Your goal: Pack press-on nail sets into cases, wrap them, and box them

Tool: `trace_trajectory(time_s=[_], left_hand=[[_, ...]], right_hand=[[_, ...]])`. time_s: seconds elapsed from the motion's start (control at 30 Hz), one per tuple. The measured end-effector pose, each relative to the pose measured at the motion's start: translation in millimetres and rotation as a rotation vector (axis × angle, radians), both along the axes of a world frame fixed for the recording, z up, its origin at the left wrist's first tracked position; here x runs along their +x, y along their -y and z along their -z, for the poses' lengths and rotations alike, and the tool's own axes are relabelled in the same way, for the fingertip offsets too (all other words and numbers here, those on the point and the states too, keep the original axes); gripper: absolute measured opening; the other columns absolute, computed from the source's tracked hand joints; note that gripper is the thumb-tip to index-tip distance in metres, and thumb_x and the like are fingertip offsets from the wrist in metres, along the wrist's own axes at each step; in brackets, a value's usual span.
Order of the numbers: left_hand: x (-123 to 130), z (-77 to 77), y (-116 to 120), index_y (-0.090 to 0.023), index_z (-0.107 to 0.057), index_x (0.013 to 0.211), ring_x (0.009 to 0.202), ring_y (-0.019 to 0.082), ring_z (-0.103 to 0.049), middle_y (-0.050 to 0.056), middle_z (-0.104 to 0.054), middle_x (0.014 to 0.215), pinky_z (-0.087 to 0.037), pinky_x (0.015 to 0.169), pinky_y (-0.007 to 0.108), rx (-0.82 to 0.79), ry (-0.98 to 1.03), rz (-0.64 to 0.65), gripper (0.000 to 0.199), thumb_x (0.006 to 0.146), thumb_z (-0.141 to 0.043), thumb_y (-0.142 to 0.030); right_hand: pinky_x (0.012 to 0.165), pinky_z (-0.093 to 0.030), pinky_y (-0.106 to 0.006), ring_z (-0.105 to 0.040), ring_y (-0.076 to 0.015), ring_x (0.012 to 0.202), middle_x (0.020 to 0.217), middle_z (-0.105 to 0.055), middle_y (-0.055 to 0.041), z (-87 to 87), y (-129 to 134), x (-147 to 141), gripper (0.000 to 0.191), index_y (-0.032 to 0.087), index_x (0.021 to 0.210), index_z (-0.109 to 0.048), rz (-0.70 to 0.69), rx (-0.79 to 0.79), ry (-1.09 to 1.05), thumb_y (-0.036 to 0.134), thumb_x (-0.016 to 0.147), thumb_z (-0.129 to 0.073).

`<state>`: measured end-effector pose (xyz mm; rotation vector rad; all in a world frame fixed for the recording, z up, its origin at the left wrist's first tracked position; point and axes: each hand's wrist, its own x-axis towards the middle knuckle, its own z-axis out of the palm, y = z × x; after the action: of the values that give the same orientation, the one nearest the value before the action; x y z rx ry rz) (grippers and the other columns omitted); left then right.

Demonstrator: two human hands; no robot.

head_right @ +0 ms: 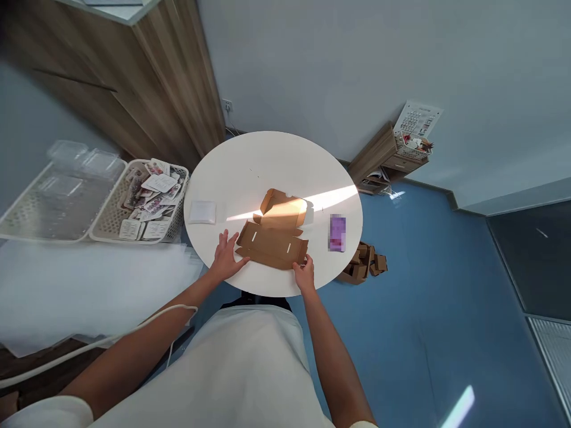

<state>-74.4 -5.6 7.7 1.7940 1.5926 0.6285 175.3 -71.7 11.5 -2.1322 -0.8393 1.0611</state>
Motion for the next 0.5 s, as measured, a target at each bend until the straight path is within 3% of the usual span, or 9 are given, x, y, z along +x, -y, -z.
trace_trajectory(time_s=[0.07, 0.23, 0.37, 0.5], left_hand=[[1, -1.4, 9, -0.019, -0.039, 0.126, 0.132, 0.037, -0.008, 0.017, -0.019, 0.143, -0.021, 0.099, 0.058, 0.068, -0.075, 0.102, 0.074, 0.061, -0.067, -0.037], [5, -1.7, 13, -0.024, -0.056, 0.107, 0.128, 0.033, -0.025, 0.013, -0.041, 0.133, -0.012, 0.101, 0.057, 0.172, -0.211, 0.377, 0.046, 0.062, -0.064, -0.016], [7, 6.2, 5, -0.023, -0.058, 0.099, 0.122, 0.028, -0.037, 0.011, -0.054, 0.118, -0.013, 0.101, 0.055, 0.256, -0.255, 0.477, 0.039, 0.067, -0.051, -0.004], [10, 14.2, 5, -0.022, -0.06, 0.093, 0.111, 0.025, -0.047, 0.01, -0.06, 0.105, -0.018, 0.099, 0.053, 0.275, -0.298, 0.472, 0.033, 0.073, -0.042, -0.003]], right_hand=[[0.087, -0.041, -0.036, -0.047, -0.0228, 0.109, 0.124, -0.044, -0.0136, 2.2, 5, 2, 0.072, 0.016, 0.13, -0.031, 0.02, 0.016, 0.138, 0.037, 0.065, -0.054], [0.094, -0.034, -0.042, -0.036, -0.0258, 0.12, 0.129, -0.039, -0.014, -4.3, -5, 15, 0.071, 0.018, 0.13, -0.03, 0.032, -0.001, 0.274, 0.037, 0.067, -0.054], [0.093, -0.036, -0.039, -0.036, -0.0245, 0.12, 0.127, -0.042, -0.0126, -12.3, -39, 23, 0.071, 0.018, 0.13, -0.033, -0.016, 0.013, 0.221, 0.042, 0.066, -0.055], [0.085, -0.042, -0.034, -0.044, -0.023, 0.114, 0.122, -0.047, -0.0132, -12.7, -76, 30, 0.074, 0.017, 0.13, -0.033, -0.021, -0.01, 0.085, 0.048, 0.066, -0.056]])
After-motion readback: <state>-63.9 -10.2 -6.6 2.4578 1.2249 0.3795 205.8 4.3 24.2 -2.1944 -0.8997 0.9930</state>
